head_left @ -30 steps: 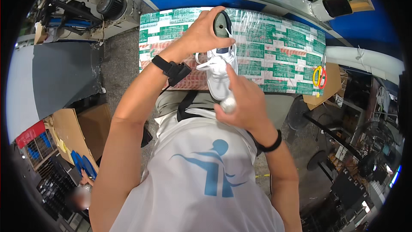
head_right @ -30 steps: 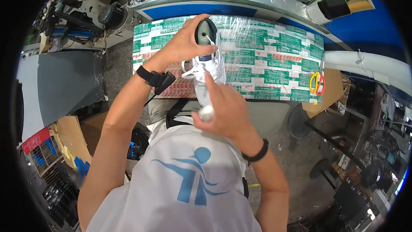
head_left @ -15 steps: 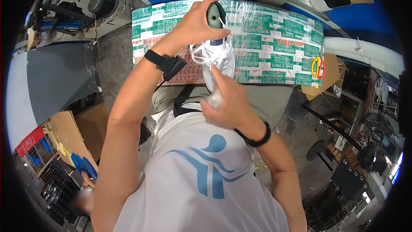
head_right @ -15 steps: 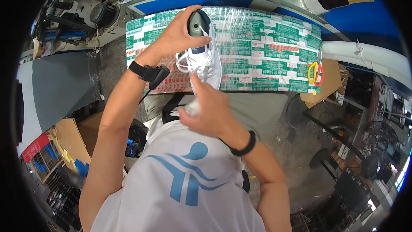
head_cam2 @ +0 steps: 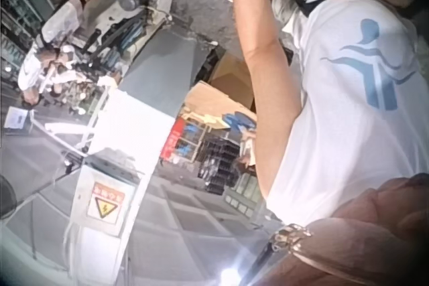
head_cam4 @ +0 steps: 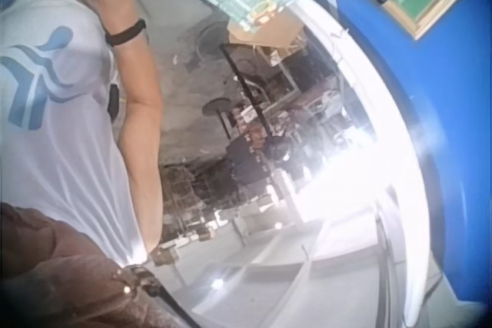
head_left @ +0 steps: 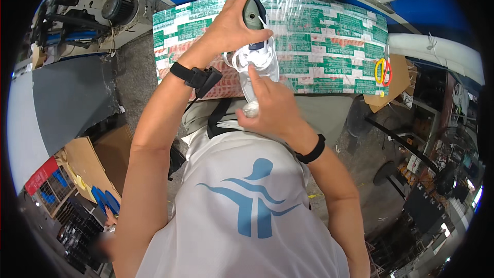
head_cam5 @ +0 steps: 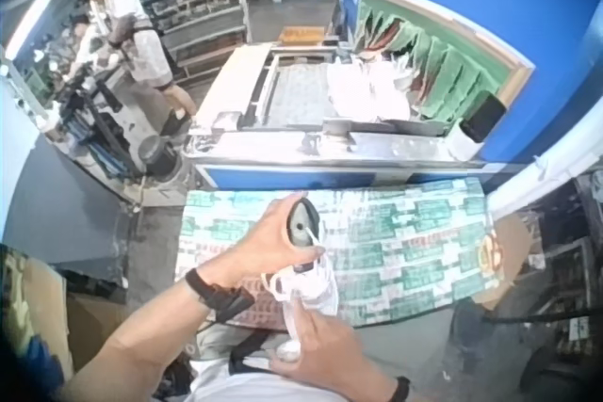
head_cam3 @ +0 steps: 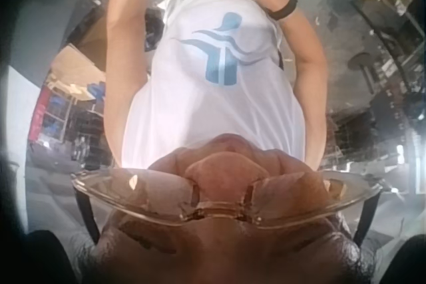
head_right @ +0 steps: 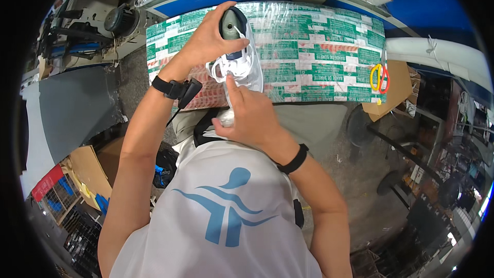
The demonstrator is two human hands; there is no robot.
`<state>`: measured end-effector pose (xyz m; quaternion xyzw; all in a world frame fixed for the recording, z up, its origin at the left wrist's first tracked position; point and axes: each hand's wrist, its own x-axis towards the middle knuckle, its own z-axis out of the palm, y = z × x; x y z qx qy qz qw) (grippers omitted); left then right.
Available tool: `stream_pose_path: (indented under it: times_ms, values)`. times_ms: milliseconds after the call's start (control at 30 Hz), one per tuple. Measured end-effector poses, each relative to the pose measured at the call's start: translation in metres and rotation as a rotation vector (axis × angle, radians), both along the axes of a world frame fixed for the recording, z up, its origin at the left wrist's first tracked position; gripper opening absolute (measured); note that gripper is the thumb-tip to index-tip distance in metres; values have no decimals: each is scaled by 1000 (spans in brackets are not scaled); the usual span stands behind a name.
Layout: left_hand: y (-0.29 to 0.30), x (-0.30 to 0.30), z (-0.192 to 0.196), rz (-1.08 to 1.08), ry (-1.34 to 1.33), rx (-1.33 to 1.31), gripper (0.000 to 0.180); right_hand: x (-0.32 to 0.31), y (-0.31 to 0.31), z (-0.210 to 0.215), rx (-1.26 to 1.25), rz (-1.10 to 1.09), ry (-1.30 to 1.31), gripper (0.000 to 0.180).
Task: Apply a liquid substance or adhesive to the surface of white sneakers using a sponge applicator bottle.
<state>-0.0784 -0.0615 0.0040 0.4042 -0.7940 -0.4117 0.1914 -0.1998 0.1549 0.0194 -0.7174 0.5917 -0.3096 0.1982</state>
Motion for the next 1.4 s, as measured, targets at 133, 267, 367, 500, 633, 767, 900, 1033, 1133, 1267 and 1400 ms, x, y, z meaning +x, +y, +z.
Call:
stream_pose_path:
  times_ms: [133, 267, 367, 500, 633, 767, 900, 1033, 1133, 1267, 1400]
  values:
    - [-3, 7, 7, 21, -36, 12, 106, 11, 12, 12, 34, -52, -173, 106]
    - [-7, 11, 2, -43, 62, 21, 104, -24, 41, 25, 190, -22, -223, 105]
    - [3, 5, 1, -20, 45, 4, 106, -37, 30, 24, 171, 30, -227, 105]
    - [6, 0, 8, -11, -1, 38, 106, -46, 7, 9, -30, 9, 19, 102]
    - [3, 5, 3, -22, 1, 31, 106, -59, 18, 13, 62, 78, 89, 104]
    - [-6, 12, 5, -40, 23, 22, 107, -44, 27, 35, 103, 78, 90, 103]
    - [-21, 27, 5, -67, 155, 164, 107, -43, 12, 29, 78, 18, -47, 98]
    - [7, 78, -14, 188, 519, 582, 110, -34, -12, -32, 110, -258, -87, 82]
    - [65, 107, -62, 661, 301, 743, 87, -18, -15, -23, 321, -153, -203, 71]
    - [88, 83, -25, 703, 745, 1001, 53, -12, -21, -11, 338, -62, -328, 64]
    - [35, 91, 5, 618, 433, 540, 63, -61, -52, -54, -60, -68, -5, 59]
